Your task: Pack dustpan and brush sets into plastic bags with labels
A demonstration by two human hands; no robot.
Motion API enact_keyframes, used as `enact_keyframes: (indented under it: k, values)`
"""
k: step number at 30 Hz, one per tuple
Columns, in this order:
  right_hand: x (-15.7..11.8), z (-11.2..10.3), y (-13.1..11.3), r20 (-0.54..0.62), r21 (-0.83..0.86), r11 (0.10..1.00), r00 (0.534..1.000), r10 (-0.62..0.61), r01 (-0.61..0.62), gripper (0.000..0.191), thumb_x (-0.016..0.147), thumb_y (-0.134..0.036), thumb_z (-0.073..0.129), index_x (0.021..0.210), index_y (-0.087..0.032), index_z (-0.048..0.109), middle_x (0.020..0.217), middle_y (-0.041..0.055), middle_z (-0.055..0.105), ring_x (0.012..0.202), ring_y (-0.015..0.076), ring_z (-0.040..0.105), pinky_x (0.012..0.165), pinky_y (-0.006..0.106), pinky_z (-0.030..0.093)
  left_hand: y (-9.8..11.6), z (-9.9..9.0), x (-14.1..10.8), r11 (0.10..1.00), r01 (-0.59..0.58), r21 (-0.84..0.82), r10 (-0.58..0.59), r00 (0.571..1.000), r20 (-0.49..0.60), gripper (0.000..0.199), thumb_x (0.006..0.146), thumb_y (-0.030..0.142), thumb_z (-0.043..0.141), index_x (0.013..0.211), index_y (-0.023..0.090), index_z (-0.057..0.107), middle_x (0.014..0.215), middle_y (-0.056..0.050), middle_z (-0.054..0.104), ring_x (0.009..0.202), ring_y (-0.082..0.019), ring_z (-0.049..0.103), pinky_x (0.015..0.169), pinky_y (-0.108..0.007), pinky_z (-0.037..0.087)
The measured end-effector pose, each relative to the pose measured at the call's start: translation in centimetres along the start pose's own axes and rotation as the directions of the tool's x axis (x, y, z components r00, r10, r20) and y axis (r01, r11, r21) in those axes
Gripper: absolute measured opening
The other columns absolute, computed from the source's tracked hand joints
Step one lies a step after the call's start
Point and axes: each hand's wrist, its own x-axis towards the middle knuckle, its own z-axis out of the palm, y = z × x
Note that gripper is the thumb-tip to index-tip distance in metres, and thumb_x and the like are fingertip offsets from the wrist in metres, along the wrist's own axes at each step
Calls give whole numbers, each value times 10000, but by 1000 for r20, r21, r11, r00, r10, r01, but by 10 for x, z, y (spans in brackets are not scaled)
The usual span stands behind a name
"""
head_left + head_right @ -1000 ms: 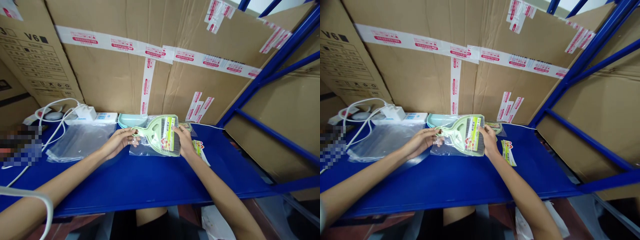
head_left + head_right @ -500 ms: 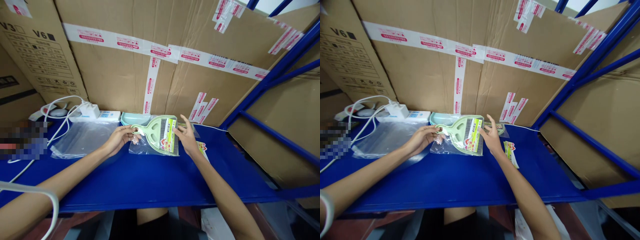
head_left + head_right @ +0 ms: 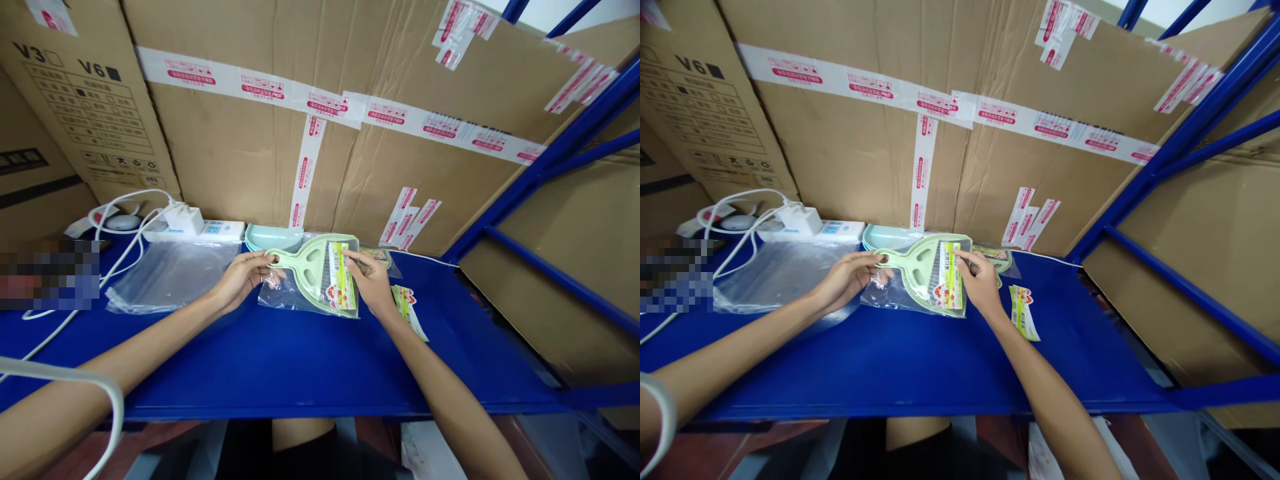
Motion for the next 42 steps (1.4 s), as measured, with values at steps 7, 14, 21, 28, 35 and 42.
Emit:
enact_keyframes:
  k: [7,14,21,28,35,42]
  values:
    - [-4,6,-16,-90,189,978,991,104,-85,527,887,-462,776,1394,-349,687,1295,36,758,1099,241,734,944,407,620,-1,-1,0,1000,-11,-13,11,1000,-22,205,796,259,806,873,93,714,782,-159,779,593,-204,706,569,-280,559]
    - [-5,9,-28,52,464,793,906,421,-395,486,738,-533,864,1116,-248,754,1059,68,823,958,298,782,742,410,653,2,3,0,999,-33,-9,33,998,-52,206,794,278,800,853,107,702,753,-141,771,592,-209,704,543,-281,543]
    - [-1,1,-34,51,426,803,897,439,-417,480,624,-455,996,950,-193,760,843,58,804,629,202,741,550,316,614,11,0,2,980,-165,109,179,975,-132,284,797,384,792,834,136,659,664,-91,733,516,-204,679,500,-288,543]
    - [-1,2,-31,-79,426,846,919,387,-320,482,643,-458,981,943,-190,716,840,63,795,599,177,740,519,266,620,14,4,3,982,-187,14,185,956,-226,260,847,345,760,875,155,585,720,-71,732,637,-226,757,615,-317,633]
    - [-10,11,-32,-200,301,953,977,78,-14,520,799,-404,870,1154,-322,499,1211,20,733,620,127,709,497,260,602,8,11,0,985,-87,-147,56,977,-206,234,927,306,704,932,179,508,816,-41,721,574,-190,735,537,-314,634]
    - [-11,10,-28,80,149,988,996,27,-38,241,866,-454,813,1018,-268,786,1308,73,669,932,219,718,673,320,639,7,12,-2,982,-111,-151,78,975,-208,201,952,296,699,949,168,545,818,-40,715,601,-179,732,531,-294,633]
